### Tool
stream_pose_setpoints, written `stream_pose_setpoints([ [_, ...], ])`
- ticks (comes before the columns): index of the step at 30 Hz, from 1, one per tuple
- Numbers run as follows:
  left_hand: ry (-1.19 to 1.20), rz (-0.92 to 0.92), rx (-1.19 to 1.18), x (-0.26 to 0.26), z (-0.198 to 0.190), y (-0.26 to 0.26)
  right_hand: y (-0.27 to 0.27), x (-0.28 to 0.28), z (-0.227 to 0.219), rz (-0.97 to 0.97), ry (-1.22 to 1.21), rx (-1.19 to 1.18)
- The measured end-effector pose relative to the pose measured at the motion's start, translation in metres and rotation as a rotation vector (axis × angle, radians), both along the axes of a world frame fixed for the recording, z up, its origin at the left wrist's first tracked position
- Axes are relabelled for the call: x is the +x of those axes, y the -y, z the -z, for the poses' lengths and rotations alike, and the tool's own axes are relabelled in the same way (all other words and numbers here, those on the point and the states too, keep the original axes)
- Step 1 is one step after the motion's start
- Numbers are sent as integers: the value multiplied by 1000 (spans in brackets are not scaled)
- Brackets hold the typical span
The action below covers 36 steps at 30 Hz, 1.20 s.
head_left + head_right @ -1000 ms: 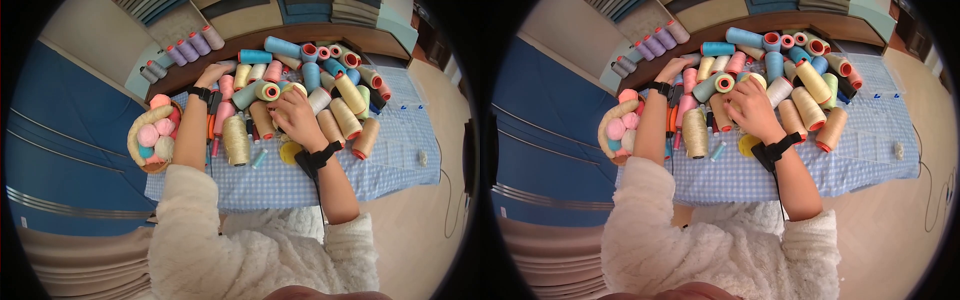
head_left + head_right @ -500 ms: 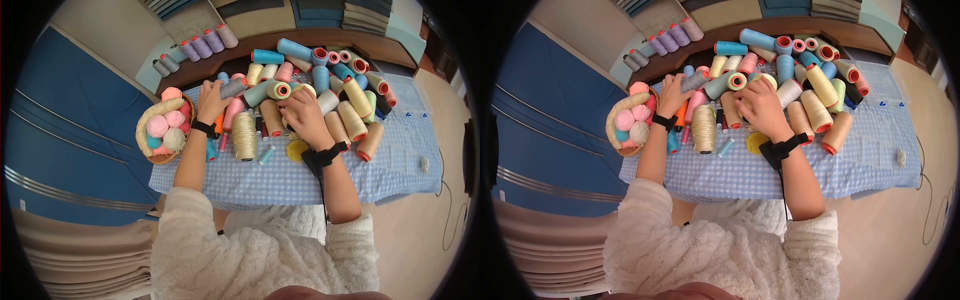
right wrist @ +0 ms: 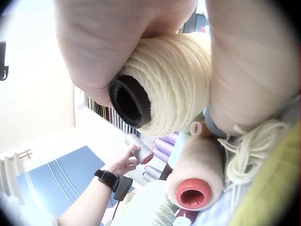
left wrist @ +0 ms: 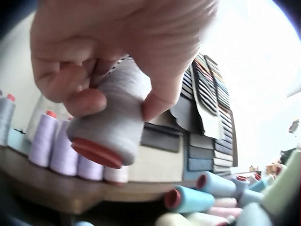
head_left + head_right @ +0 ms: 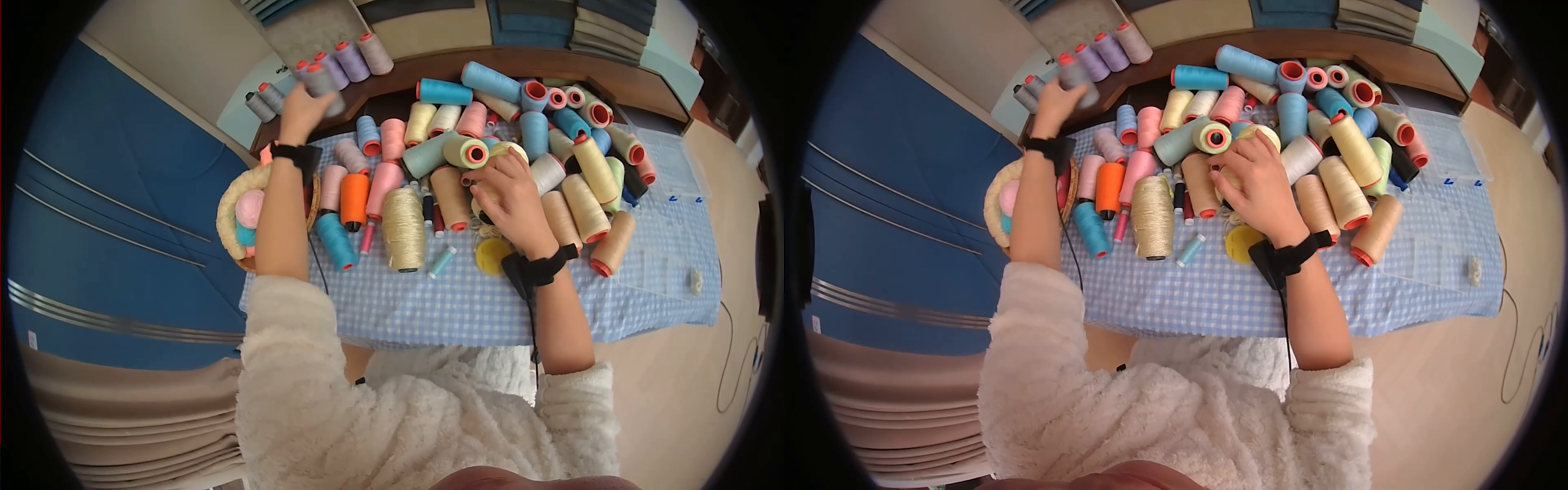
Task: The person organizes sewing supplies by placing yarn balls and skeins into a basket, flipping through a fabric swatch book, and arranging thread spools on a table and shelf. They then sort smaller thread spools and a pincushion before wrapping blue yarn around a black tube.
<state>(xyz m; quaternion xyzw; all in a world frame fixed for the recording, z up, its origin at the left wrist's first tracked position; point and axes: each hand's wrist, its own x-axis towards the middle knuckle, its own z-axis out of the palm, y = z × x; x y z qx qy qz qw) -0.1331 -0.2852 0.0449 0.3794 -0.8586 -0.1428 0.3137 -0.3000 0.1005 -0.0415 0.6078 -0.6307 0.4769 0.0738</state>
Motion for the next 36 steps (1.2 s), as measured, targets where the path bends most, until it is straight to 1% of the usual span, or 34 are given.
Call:
stream_pose_setpoints([
  [1,-18,-65,-32,4,-6,19,0,1,0,-4,5,4],
  [2,44,-197,-121,7,2,54,0,0,0,-7,11,5],
  [5,222,-339,144,20,-1,84,1,0,1,-6,17,4],
  [6,152,-338,200,22,2,96,1,0,1,-2,16,4],
  [8,11,-337,318,27,26,135,1,0,0,2,30,23],
  [10,-115,-315,349,27,48,173,1,-1,-1,2,29,34],
  [11,-175,-304,361,24,50,179,2,-1,-2,2,23,34],
  [15,-137,-325,381,12,62,210,2,-1,-2,3,20,42],
  [17,-89,-318,406,15,83,251,2,-2,-2,4,24,38],
  [19,-135,-267,339,19,115,307,2,-2,-2,6,23,45],
  [21,-250,-237,383,21,115,292,2,-1,-3,7,16,63],
  [22,-343,-230,458,16,97,246,3,-1,-3,6,19,63],
  [23,-437,-219,533,12,85,219,3,-1,-3,7,21,62],
  [26,-468,-160,446,13,103,245,3,-1,-5,4,27,62],
  [27,-444,-183,406,13,111,258,3,-1,-5,0,30,64],
  [29,-395,-227,323,12,113,269,3,0,-5,1,21,55],
  [30,-440,-264,216,12,117,272,3,0,-5,3,17,51],
  [32,-530,-330,-1,-3,97,232,3,0,-5,6,12,54],
  [35,-737,-109,204,-25,55,161,2,0,-6,6,9,47],
  [36,-737,-4,260,-29,41,130,2,1,-6,6,9,42],
])
